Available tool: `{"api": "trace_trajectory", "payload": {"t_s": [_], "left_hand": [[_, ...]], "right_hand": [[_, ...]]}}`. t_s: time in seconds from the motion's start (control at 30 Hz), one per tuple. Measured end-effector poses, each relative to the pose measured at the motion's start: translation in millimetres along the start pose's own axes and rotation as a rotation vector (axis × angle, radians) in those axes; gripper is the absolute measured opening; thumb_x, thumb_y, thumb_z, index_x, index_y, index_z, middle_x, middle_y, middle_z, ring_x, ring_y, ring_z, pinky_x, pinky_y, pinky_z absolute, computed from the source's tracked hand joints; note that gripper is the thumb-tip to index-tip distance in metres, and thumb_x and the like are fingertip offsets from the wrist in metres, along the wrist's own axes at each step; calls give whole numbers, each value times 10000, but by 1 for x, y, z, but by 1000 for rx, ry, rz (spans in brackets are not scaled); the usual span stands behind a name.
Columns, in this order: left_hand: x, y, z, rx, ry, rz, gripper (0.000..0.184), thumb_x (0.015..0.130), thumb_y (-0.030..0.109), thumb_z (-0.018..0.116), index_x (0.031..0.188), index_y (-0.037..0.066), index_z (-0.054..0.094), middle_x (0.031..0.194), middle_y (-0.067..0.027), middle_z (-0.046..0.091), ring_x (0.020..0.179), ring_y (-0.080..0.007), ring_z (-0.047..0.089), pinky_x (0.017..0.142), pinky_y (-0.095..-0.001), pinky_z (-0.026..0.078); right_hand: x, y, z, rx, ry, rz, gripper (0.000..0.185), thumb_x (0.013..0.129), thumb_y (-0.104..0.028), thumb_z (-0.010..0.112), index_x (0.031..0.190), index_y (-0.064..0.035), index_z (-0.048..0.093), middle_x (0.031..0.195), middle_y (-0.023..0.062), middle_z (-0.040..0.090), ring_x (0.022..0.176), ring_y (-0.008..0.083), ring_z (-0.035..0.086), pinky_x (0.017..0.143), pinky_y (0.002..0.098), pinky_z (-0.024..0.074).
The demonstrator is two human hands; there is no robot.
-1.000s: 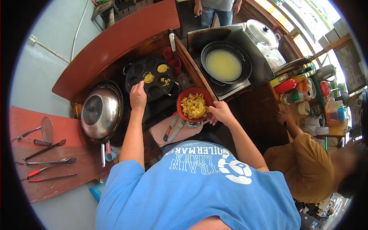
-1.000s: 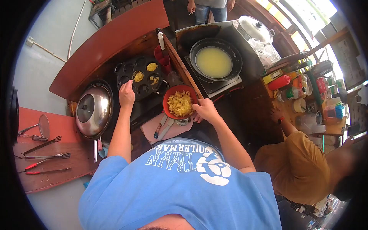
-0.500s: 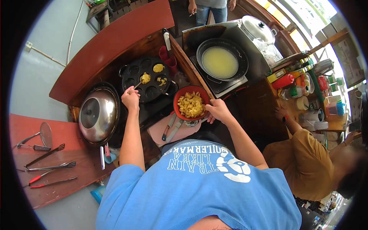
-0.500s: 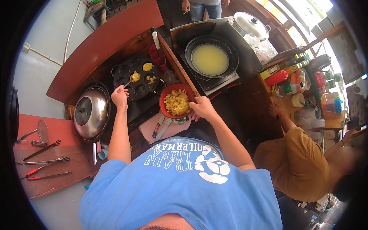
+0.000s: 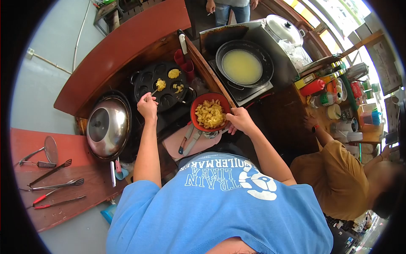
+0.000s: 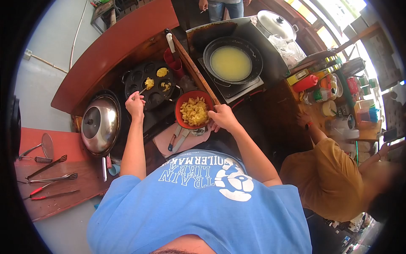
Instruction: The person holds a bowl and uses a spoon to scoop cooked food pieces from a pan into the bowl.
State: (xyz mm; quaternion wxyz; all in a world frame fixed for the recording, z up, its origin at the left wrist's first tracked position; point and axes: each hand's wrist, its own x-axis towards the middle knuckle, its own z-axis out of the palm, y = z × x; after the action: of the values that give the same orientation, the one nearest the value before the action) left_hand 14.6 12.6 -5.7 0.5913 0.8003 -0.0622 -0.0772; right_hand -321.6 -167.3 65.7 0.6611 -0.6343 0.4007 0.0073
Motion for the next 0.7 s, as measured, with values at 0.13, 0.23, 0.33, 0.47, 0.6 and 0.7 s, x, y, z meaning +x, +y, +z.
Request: {"api": "trace_trajectory", "payload": {"t_s": [0.13,0.23,0.33,0.47,0.6,0.7], "left_hand": [[-8,0,4,42,20,83,224,1014,137,600,1086,-36,723,751,-80,711,522,-134,635,511,-280,507],[-11,2,6,101,32,129,229,1015,141,598,1087,-38,721,755,-88,717,527,-143,645,523,-290,513],[-12,3,7,143,34,195,232,1014,139,594,1091,-40,720,755,-92,720,532,-148,652,533,-297,519],[-15,6,9,162,42,253,228,1001,127,596,1092,-39,722,746,-94,721,531,-154,655,532,-300,520],[-15,4,10,154,40,281,256,1000,170,591,1084,-33,722,735,-93,723,537,-163,667,526,-318,519],[-16,10,6,225,-22,283,302,1011,224,561,1023,-31,721,738,-119,730,583,-243,700,581,-378,543]], "right_hand": [[-1,-2,0,13,-3,5,249,926,-110,567,940,131,627,696,185,696,535,211,690,454,339,589],[-1,-3,0,13,-12,14,249,929,-110,568,950,132,624,695,185,696,533,211,690,452,339,588],[0,-1,0,10,-8,9,248,928,-108,565,952,132,624,695,186,696,529,213,690,448,340,587],[-1,-3,0,5,-6,17,246,928,-104,562,947,133,623,695,189,695,528,215,690,447,339,587],[0,-2,0,-5,-2,15,245,927,-103,562,940,134,623,698,190,698,535,216,693,454,340,591],[1,-1,0,-12,-1,12,246,925,-103,564,933,135,626,701,190,700,537,215,693,459,341,592]]}}
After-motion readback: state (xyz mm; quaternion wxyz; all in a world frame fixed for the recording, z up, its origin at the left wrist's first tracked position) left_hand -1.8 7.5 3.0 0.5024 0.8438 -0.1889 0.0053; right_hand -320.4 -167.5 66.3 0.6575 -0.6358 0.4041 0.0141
